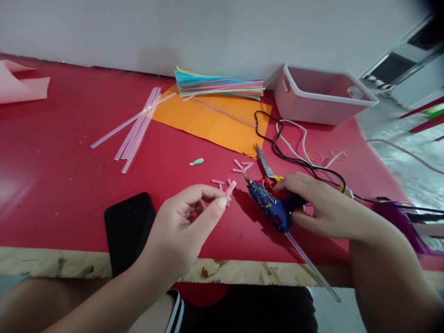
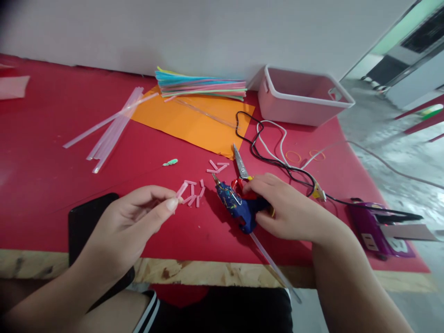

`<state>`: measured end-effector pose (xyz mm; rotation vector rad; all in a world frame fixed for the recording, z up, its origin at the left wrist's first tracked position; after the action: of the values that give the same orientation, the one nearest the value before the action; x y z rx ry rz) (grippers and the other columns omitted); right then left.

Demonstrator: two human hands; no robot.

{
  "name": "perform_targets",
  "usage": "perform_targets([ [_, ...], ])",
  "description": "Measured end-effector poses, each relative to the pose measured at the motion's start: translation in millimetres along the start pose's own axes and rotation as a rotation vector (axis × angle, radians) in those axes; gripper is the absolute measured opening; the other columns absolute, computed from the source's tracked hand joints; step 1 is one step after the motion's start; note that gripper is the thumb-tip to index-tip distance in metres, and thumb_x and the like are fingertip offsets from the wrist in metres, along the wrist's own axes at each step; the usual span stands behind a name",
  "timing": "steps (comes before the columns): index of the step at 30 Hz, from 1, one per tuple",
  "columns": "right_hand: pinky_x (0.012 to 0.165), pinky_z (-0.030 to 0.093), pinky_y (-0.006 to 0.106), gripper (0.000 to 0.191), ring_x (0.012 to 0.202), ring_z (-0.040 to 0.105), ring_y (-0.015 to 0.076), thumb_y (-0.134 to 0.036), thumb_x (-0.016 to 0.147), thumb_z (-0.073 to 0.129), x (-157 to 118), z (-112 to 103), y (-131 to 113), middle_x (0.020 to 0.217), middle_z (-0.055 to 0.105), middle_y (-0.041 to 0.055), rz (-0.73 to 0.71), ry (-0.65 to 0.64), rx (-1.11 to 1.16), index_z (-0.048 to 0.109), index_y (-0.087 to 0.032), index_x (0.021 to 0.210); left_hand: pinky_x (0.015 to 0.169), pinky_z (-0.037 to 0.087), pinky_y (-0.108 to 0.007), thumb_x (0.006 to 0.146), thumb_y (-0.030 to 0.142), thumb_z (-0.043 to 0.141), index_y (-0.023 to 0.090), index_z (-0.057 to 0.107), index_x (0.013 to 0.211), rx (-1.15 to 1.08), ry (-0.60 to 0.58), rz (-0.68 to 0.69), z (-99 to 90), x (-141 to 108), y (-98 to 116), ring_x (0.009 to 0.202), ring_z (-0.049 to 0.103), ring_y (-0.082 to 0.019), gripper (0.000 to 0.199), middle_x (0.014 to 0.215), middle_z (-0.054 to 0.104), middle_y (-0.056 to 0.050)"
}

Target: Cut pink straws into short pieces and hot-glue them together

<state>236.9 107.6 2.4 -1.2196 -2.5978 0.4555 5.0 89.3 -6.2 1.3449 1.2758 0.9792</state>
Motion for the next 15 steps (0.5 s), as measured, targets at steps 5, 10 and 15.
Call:
perform_targets([
  [5,0.078,0.052,0.041,0.031,0.087,0.066,0.0265,-0.014,0.075,0.057,1.8,-17.8,-5.4,0.094,0.072,0.0076,0.037,0.168,-0.045,0.072,-0.021,0.102,0.054,0.044,-0.023,0.094,0.027,0.063,0.022,0.072,0.087,0.205,-0.018,0.151,4.8,-3.2,14.1,0.058,0.052,-0.012,0.013,0.070,0.063,0.001],
  [10,0.072,0.051,0.035,0.008,0.081,0.065,0.0208,-0.025,0.092,0.068,0.0,-32.7,-38.6,0.088,0.070,0.0056,0.005,0.480,0.158,0.068,-0.022,0.099,0.067,0.050,-0.022,0.092,0.012,0.062,0.019,0.073,0.090,0.416,-0.052,0.475,18.9,-12.6,37.4,0.071,0.064,-0.012,0.014,0.081,0.070,-0.001],
  [15,0.080,0.055,0.037,0.014,0.083,0.067,0.0205,-0.022,0.088,0.077,7.0,-15.8,-71.9,0.088,0.073,0.0056,-0.173,0.430,0.273,0.071,-0.021,0.102,0.075,0.052,-0.026,0.094,0.011,0.061,0.019,0.075,0.095,0.532,-0.083,0.629,30.0,-21.5,41.0,0.078,0.066,-0.014,0.016,0.086,0.073,-0.003],
])
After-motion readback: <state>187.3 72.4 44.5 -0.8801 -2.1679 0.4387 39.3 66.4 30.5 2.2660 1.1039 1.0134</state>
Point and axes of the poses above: each hand's wrist, its own x-axis towards the middle knuckle, its own z-axis out of the palm, y = z × x, the point moved 9 cm from there along x, towards the middle knuckle
